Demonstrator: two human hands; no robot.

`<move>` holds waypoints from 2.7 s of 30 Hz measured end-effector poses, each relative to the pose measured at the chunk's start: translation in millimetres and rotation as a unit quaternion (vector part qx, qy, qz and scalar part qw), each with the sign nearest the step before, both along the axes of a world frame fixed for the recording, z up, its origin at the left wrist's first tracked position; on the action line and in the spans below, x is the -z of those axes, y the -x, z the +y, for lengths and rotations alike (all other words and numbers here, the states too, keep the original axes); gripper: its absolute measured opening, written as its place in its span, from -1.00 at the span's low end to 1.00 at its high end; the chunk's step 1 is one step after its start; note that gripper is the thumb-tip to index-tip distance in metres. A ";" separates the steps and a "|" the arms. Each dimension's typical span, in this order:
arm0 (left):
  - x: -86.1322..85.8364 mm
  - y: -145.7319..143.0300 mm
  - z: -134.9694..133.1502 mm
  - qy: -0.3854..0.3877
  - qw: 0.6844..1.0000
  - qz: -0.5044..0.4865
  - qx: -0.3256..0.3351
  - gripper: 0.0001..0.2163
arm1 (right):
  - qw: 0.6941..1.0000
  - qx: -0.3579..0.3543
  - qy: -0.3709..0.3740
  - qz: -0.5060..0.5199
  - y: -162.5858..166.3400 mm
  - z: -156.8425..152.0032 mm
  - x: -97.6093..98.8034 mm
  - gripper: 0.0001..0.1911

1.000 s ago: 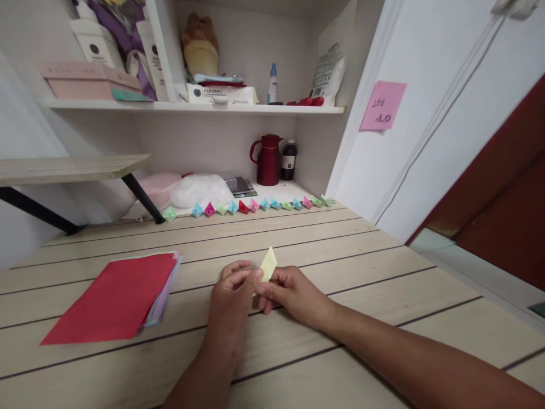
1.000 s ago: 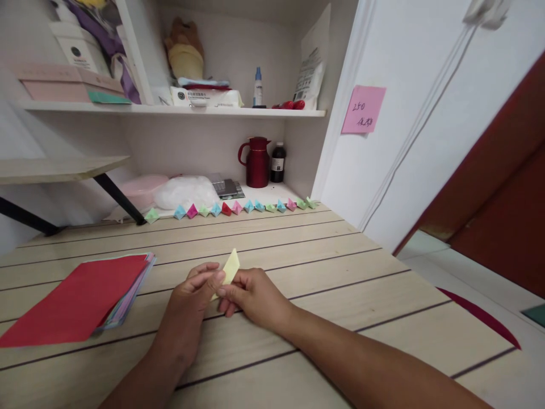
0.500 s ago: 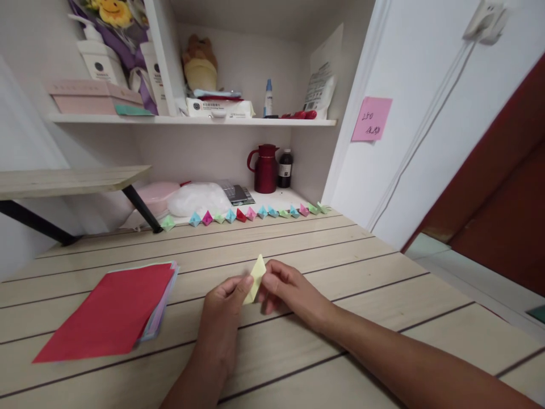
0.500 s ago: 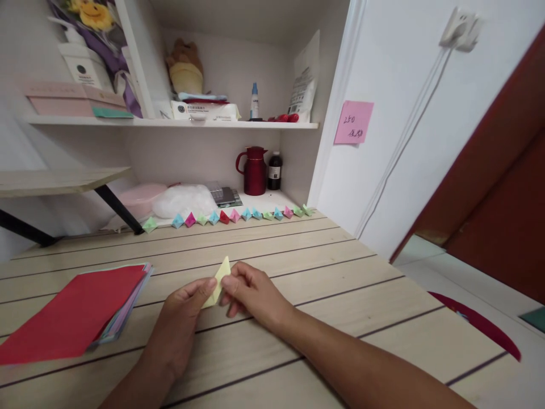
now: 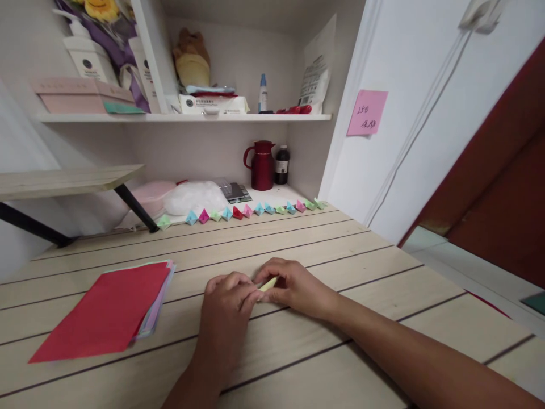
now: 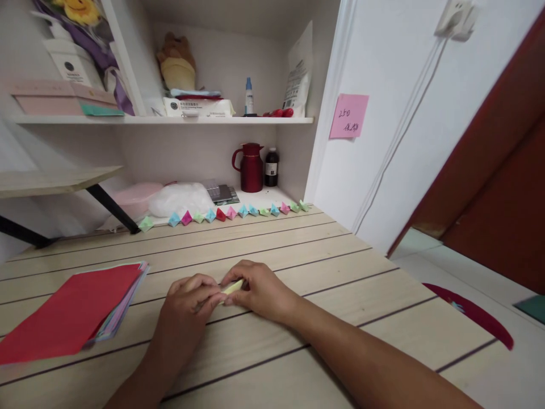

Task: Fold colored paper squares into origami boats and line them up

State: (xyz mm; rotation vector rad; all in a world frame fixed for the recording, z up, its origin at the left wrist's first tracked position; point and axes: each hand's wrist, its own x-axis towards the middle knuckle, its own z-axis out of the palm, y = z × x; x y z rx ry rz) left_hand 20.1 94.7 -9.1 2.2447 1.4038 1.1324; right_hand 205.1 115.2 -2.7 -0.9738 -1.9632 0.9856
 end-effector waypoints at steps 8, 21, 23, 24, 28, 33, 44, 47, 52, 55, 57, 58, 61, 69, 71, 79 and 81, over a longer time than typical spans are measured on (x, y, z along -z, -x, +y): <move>-1.8 -3.8 -3.5 -0.009 0.999 -0.048 -0.018 -0.94 | 0.991 0.029 -0.121 -0.045 2.9 -5.3 -5.9 -0.74; -10.0 -3.6 -3.5 0.226 0.929 -0.292 -0.033 -0.79 | 0.995 0.072 0.054 0.037 1.3 -2.8 -8.2 -0.75; -11.5 -3.2 -3.9 0.240 0.925 -0.291 -0.042 -0.77 | 0.995 0.073 0.061 0.033 1.6 -4.5 -10.2 -0.76; -13.3 -3.4 -4.7 0.250 0.924 -0.286 -0.050 -0.76 | 0.995 0.073 0.066 0.032 1.5 -5.2 -11.3 -0.76; -22.9 -4.8 -10.0 0.261 0.932 -0.241 -0.070 -0.73 | 0.994 0.076 0.082 0.021 -0.5 -5.6 -13.4 -0.81; -23.8 -2.5 -11.5 0.227 0.950 -0.208 -0.061 -0.68 | 0.995 0.076 0.065 0.003 -3.2 -4.3 -13.2 -0.83; -15.1 0.5 -3.7 0.209 0.961 -0.178 -0.046 -0.52 | 0.984 0.031 -0.142 -0.104 -2.7 1.2 -8.6 -0.83; -6.9 2.1 2.8 0.163 0.965 -0.193 -0.076 -0.55 | 0.976 0.050 -0.162 -0.138 -4.4 6.7 -3.0 -0.85; 7.4 7.6 9.5 0.134 0.971 -0.177 -0.094 -0.62 | 0.969 0.076 -0.149 -0.179 -8.2 14.5 6.3 -0.92; 10.8 7.7 9.5 0.138 0.980 -0.127 -0.071 -0.67 | 0.967 0.071 -0.150 -0.191 -10.2 17.3 9.5 -0.80; 11.3 6.4 8.9 0.137 0.984 -0.097 -0.055 -0.68 | 0.967 0.072 -0.153 -0.192 -11.1 18.0 10.3 -0.77; 11.4 5.7 8.7 0.138 0.985 -0.086 -0.051 -0.67 | 0.967 0.073 -0.154 -0.191 -11.3 18.0 10.4 -0.77; 11.6 4.7 9.1 0.141 0.986 -0.077 -0.051 -0.65 | 0.968 0.080 -0.150 -0.186 -11.2 17.1 10.4 -0.73; 7.6 4.5 5.9 0.149 0.984 -0.087 -0.038 -0.67 | 0.987 0.100 -0.073 -0.103 -11.1 16.3 11.3 -0.68; 4.5 5.1 2.8 0.156 0.984 -0.086 -0.028 -0.69 | 0.987 0.105 -0.071 -0.103 -11.9 16.4 11.2 -0.75; 1.2 9.0 -3.2 0.129 0.989 0.001 0.079 -0.55 | 0.981 0.109 -0.096 -0.132 -12.7 16.6 9.8 -0.75; 0.8 9.5 -4.7 0.136 0.986 0.039 0.086 -0.48 | 0.978 0.119 -0.091 -0.144 -13.3 17.1 8.2 -0.72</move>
